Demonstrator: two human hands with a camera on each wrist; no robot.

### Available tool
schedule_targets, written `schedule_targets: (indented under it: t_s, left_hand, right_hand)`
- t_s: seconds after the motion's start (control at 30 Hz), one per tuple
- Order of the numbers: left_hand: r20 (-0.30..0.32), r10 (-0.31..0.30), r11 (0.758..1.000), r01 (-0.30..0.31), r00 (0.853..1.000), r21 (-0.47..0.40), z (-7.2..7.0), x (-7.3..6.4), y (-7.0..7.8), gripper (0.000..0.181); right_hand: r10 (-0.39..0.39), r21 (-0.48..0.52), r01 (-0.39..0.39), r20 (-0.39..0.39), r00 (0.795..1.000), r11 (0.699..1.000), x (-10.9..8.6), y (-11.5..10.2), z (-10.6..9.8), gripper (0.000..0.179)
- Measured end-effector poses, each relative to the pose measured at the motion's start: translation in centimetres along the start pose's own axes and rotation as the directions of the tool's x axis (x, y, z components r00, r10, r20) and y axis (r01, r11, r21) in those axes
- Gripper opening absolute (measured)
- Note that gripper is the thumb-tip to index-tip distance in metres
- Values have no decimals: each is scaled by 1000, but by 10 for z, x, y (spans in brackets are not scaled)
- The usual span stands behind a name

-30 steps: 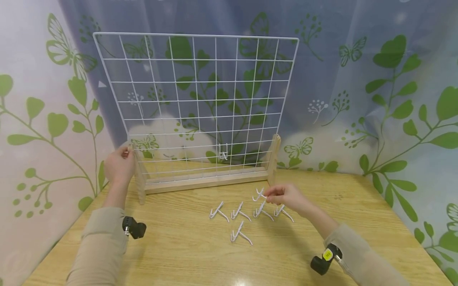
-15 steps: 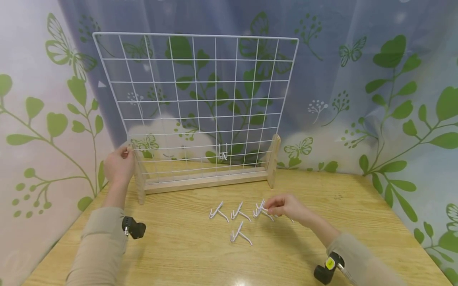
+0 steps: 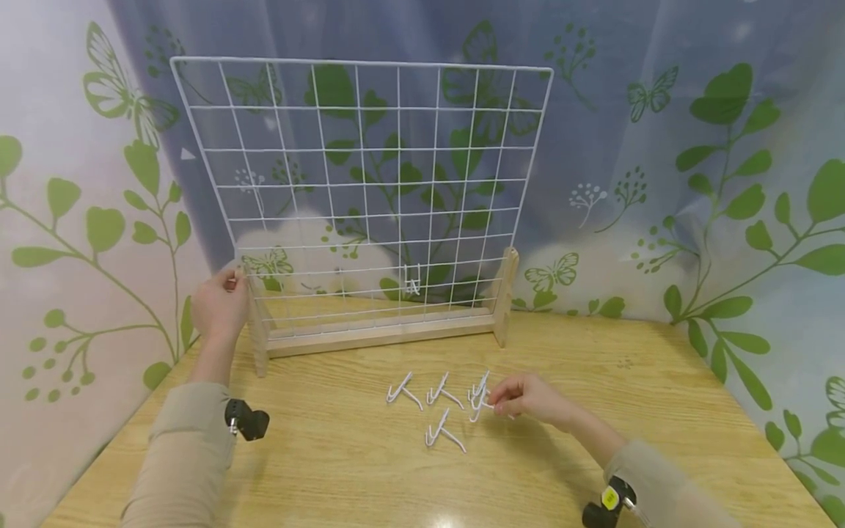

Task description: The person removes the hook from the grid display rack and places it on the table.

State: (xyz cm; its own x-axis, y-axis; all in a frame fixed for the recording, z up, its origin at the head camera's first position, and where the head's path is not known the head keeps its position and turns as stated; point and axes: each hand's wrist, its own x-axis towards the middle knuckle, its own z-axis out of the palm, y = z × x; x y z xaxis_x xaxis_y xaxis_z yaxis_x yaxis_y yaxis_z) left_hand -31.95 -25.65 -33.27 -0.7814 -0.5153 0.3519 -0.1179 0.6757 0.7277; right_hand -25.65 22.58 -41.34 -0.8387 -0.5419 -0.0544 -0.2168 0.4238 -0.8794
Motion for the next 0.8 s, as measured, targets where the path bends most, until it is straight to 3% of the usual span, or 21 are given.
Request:
schedule_targets:
  t_s: [0.8]
  left_hand:
    - [-7, -4, 1000, 4, 1000, -3, 0, 0, -1, 43]
  right_hand:
    - [35, 5, -35, -3, 999, 999, -1, 16, 18, 14]
